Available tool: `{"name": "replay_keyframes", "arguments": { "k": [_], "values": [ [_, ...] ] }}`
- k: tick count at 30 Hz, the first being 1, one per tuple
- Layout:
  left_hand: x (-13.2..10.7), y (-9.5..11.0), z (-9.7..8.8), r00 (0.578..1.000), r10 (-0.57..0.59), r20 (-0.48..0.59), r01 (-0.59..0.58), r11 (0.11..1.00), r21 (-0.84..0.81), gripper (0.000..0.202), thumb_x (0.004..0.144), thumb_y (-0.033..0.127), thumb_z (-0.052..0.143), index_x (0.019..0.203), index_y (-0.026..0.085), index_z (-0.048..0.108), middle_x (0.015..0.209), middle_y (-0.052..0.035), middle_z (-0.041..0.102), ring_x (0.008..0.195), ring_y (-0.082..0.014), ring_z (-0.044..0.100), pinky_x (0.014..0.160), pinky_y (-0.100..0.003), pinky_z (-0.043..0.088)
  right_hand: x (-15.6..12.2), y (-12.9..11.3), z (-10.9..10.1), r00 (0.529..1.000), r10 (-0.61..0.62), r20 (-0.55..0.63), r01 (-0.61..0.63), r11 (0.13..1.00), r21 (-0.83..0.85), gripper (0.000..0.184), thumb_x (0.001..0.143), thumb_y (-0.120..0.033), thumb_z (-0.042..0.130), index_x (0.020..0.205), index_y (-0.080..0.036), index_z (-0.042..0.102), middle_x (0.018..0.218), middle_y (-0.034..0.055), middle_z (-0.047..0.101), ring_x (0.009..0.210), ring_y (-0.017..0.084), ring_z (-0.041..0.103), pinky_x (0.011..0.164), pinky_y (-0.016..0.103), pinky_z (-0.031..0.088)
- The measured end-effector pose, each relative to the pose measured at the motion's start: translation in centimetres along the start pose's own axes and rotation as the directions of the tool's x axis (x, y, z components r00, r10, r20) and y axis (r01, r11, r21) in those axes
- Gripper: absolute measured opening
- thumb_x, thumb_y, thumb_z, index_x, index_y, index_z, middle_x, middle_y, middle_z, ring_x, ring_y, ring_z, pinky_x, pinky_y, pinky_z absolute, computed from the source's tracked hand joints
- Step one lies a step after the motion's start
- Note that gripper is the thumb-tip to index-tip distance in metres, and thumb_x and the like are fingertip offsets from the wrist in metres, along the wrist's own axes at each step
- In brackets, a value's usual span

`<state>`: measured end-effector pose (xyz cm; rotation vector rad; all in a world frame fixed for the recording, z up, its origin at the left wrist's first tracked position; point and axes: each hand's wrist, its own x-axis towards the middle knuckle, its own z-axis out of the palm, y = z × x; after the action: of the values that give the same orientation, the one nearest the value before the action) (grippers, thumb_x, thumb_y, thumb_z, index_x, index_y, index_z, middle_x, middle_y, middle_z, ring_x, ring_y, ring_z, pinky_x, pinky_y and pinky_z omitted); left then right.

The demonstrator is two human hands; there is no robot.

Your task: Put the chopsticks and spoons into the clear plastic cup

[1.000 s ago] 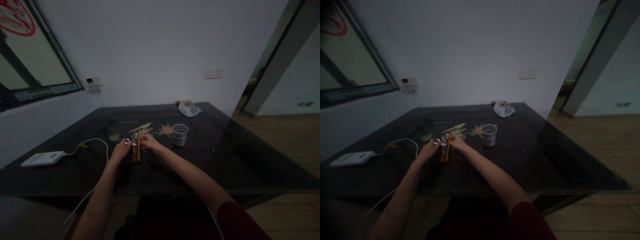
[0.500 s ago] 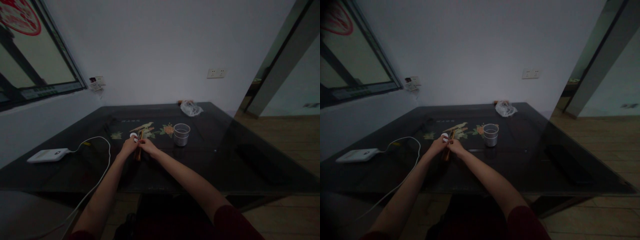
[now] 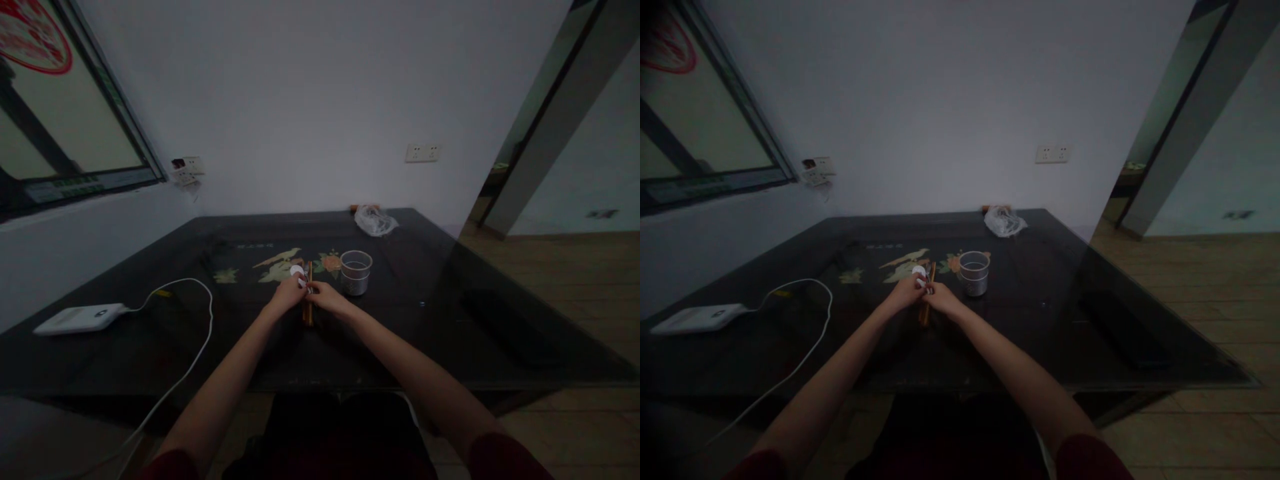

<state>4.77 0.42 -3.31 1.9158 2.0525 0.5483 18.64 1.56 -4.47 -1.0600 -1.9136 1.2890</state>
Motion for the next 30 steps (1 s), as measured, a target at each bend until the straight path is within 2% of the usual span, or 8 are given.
{"name": "replay_keyframes", "arguments": {
  "k": [3, 8, 12, 16, 20, 24, 30],
  "values": [
    [0.1, 1.9, 1.2, 0.998, 0.041, 0.038, -0.04, 0.999, -0.029, 0.029, 0.078, 0.022, 0.054, 0.107, 0.018, 0.055, 0.09, -0.0079, 0.069, 0.082, -0.0196, 0.065, 0.07, -0.026, 0.046, -1.0, 0.8, -2.1, 1.0, -0.016, 0.004, 0.017, 1.0, -0.026, 0.035, 0.069, -0.01, 0.059, 0.104, -0.014, 0.067, 0.09, 0.0039, 0.07, 0.085, 0.019, 0.061, 0.079, 0.028, 0.047],
    [0.0, 3.3, 2.6, 0.996, 0.085, -0.008, -0.085, 0.994, -0.07, 0.03, 0.079, 0.024, 0.055, 0.108, 0.02, 0.053, 0.093, -0.008, 0.069, 0.084, -0.0203, 0.066, 0.073, -0.027, 0.046, -2.2, 1.7, -3.7, 1.0, -0.015, -0.022, 0.013, 0.994, -0.113, 0.039, 0.076, -0.017, 0.057, 0.115, -0.011, 0.059, 0.106, 0.0085, 0.067, 0.091, 0.02, 0.062, 0.081, 0.03, 0.048],
    [-0.2, 2.7, 2.9, 0.998, 0.058, -0.032, -0.062, 0.988, -0.14, 0.031, 0.079, 0.026, 0.057, 0.108, 0.02, 0.051, 0.095, -0.0066, 0.07, 0.085, -0.0193, 0.066, 0.074, -0.027, 0.048, -2.8, 1.2, -3.5, 0.998, -0.063, -0.029, 0.051, 0.948, -0.315, 0.035, 0.078, -0.016, 0.057, 0.112, -0.013, 0.061, 0.11, 0.0103, 0.067, 0.1, 0.023, 0.061, 0.087, 0.031, 0.045],
    [-0.3, 1.8, 2.7, 0.999, 0.051, 0.007, -0.048, 0.972, -0.228, 0.031, 0.078, 0.025, 0.059, 0.108, 0.02, 0.05, 0.095, -0.0049, 0.07, 0.077, -0.016, 0.067, 0.069, -0.024, 0.05, -3.0, 0.4, -3.2, 0.998, -0.06, -0.035, 0.038, 0.892, -0.451, 0.031, 0.082, -0.013, 0.052, 0.111, -0.013, 0.063, 0.111, 0.0121, 0.066, 0.104, 0.024, 0.06, 0.089, 0.029, 0.043],
    [-0.1, 1.2, 2.7, 0.997, 0.035, 0.065, -0.013, 0.947, -0.321, 0.032, 0.08, 0.027, 0.058, 0.109, 0.019, 0.049, 0.093, -0.004, 0.069, 0.069, -0.0135, 0.066, 0.057, -0.021, 0.05, -2.9, 0.3, -3.3, 0.997, -0.048, -0.055, 0.011, 0.845, -0.534, 0.028, 0.085, -0.014, 0.05, 0.108, -0.015, 0.066, 0.108, 0.0114, 0.066, 0.105, 0.022, 0.058, 0.089, 0.028, 0.041],
    [0.3, 0.7, 2.7, 0.997, 0.015, 0.078, 0.011, 0.946, -0.323, 0.032, 0.08, 0.031, 0.059, 0.108, 0.019, 0.05, 0.094, -0.0052, 0.068, 0.064, -0.0129, 0.065, 0.05, -0.019, 0.049, -2.9, 0.6, -3.4, 0.995, -0.074, -0.067, 0.02, 0.81, -0.586, 0.027, 0.088, -0.017, 0.05, 0.108, -0.013, 0.067, 0.106, 0.0126, 0.064, 0.103, 0.02, 0.057, 0.089, 0.027, 0.04],
    [0.5, 0.3, 2.3, 0.998, 0.015, 0.054, 0.0, 0.967, -0.256, 0.025, 0.082, 0.029, 0.054, 0.104, 0.016, 0.052, 0.087, -0.006, 0.068, 0.064, -0.0142, 0.065, 0.056, -0.022, 0.049, -2.9, 0.8, -3.0, 0.986, -0.16, -0.039, 0.106, 0.797, -0.595, 0.027, 0.089, -0.02, 0.049, 0.109, -0.012, 0.066, 0.104, 0.0122, 0.062, 0.097, 0.018, 0.057, 0.086, 0.026, 0.04]
  ]
}}
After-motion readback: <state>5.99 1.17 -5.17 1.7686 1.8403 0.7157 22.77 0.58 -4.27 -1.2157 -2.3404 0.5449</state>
